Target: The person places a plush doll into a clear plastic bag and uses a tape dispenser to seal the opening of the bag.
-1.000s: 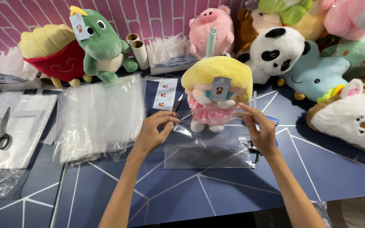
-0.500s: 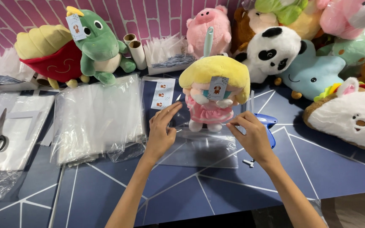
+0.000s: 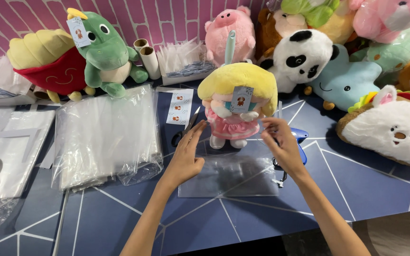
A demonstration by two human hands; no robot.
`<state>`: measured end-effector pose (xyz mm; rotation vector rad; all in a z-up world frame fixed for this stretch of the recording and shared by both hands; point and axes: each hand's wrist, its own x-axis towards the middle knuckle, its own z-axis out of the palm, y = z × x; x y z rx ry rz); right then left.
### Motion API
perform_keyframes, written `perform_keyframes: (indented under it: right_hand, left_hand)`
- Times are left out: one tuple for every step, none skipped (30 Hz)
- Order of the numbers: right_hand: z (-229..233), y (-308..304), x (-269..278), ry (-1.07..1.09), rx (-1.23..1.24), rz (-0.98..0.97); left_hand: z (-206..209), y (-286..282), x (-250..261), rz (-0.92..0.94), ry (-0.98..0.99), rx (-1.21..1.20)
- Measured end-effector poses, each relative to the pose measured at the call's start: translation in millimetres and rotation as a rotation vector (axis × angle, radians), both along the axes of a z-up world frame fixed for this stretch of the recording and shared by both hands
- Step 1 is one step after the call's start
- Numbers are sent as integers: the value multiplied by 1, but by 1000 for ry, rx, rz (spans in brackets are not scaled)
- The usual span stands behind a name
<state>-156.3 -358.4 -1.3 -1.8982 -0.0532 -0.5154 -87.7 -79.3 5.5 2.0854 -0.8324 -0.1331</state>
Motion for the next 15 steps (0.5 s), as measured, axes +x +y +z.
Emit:
perform_keyframes:
  right_hand:
    - [-1,-7,7,0,0,0]
    - [-2,-14,14,-48,54,-84]
    - [-4,-21,20,-96,107,-168]
    - [6,-20,28,-96,108,-169]
    - [15,-20,35,-55,124,-69]
    - [25,-19,42,-14,140,30]
    - [26,-19,50,-14,140,29]
    - [28,-19,58,-22,176,108]
    - [30,-19,67,-29,212,188]
    - [30,-21,75,-31,213,189]
    - [30,-23,83,-45,213,232]
    - [29,-24,90,-56,214,275]
    - [22,-28,98,-56,215,278]
    - [15,-32,106,-22,199,197]
    - [8,-36,114,11,183,116]
  left_hand:
    - [2,1,0,0,0,0]
    - [3,3,-1,4,21,-5]
    - [5,4,-1,8,42,-11]
    - [9,4,-3,8,42,-11]
    - [13,4,-5,6,52,-14]
    - [18,4,-8,3,62,-17]
    - [19,4,-9,2,62,-16]
    - [21,4,-10,4,67,-11]
    - [23,4,-11,6,72,-5]
    - [22,4,-11,8,69,-5]
    - [21,5,-10,5,72,-1]
    - [20,6,-10,3,77,3]
    - [18,6,-8,5,77,3]
    - [17,7,-7,5,87,8]
    - [15,7,-6,6,96,14]
